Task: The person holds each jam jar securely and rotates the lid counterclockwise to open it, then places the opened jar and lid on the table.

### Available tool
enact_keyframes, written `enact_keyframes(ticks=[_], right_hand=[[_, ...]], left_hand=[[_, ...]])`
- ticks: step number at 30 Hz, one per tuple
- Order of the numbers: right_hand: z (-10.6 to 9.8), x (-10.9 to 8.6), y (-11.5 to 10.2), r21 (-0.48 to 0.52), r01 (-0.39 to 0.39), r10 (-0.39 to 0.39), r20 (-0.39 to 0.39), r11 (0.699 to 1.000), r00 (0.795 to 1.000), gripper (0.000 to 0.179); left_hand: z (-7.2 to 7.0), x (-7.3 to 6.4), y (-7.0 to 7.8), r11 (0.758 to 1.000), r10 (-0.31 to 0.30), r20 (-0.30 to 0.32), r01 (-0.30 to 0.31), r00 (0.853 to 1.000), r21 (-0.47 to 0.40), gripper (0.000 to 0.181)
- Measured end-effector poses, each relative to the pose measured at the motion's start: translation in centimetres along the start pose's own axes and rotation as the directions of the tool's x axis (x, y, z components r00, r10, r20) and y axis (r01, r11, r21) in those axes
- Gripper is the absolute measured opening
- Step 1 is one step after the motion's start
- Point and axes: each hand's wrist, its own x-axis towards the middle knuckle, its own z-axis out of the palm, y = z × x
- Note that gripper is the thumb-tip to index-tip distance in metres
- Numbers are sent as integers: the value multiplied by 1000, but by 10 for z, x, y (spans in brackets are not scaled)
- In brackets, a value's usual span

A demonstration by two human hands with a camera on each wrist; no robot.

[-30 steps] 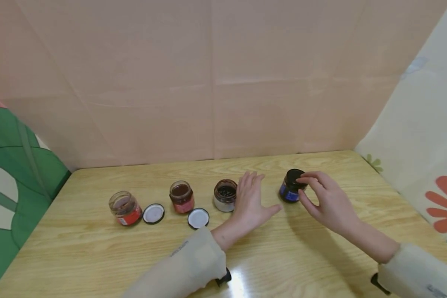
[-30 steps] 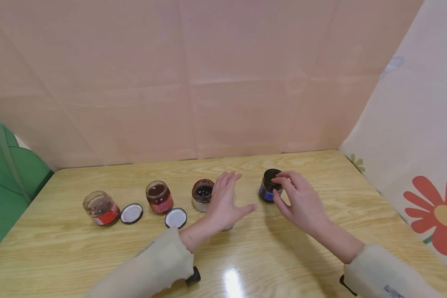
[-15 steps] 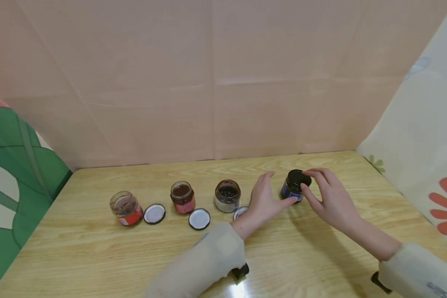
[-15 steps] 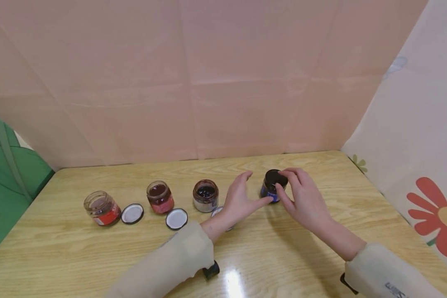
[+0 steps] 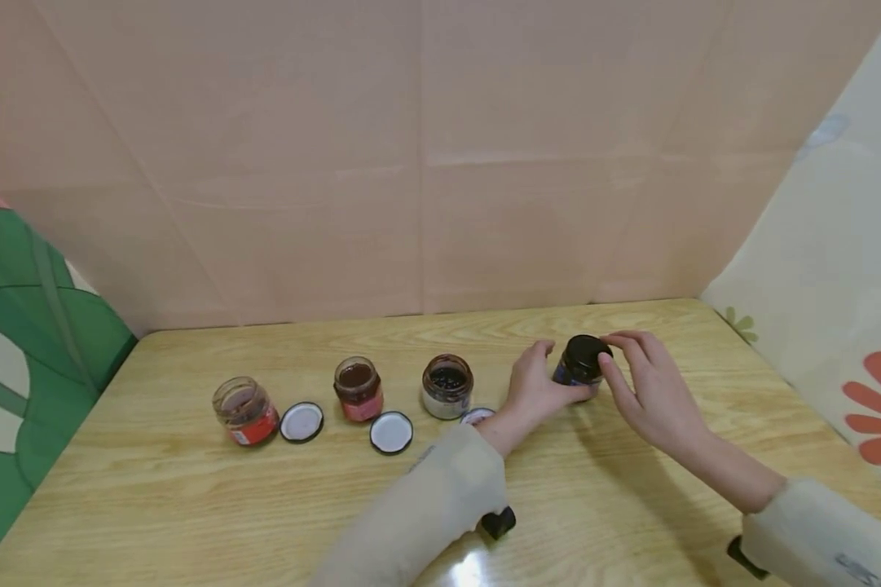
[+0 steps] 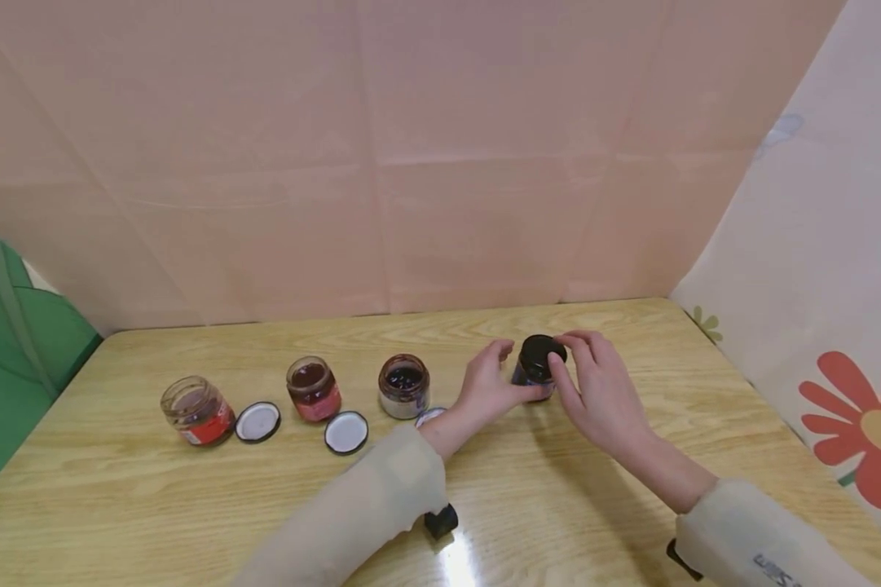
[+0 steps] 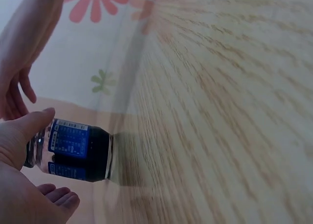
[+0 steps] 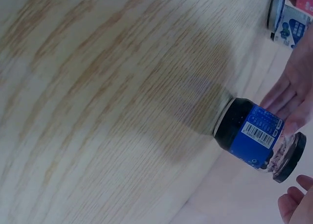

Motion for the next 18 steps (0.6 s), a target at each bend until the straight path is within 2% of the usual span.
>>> enact_keyframes(ticks=[10,18], right_hand=[[3,-1,1,30,-55,55,6,998,998,32],[3,0,2,40,-81,80,14,996,997,34]], left_hand=[[15,8,3,999,-16,-31,17,999,31,73],[20,10,6,1000,-13,-51,12,999,-3,59]])
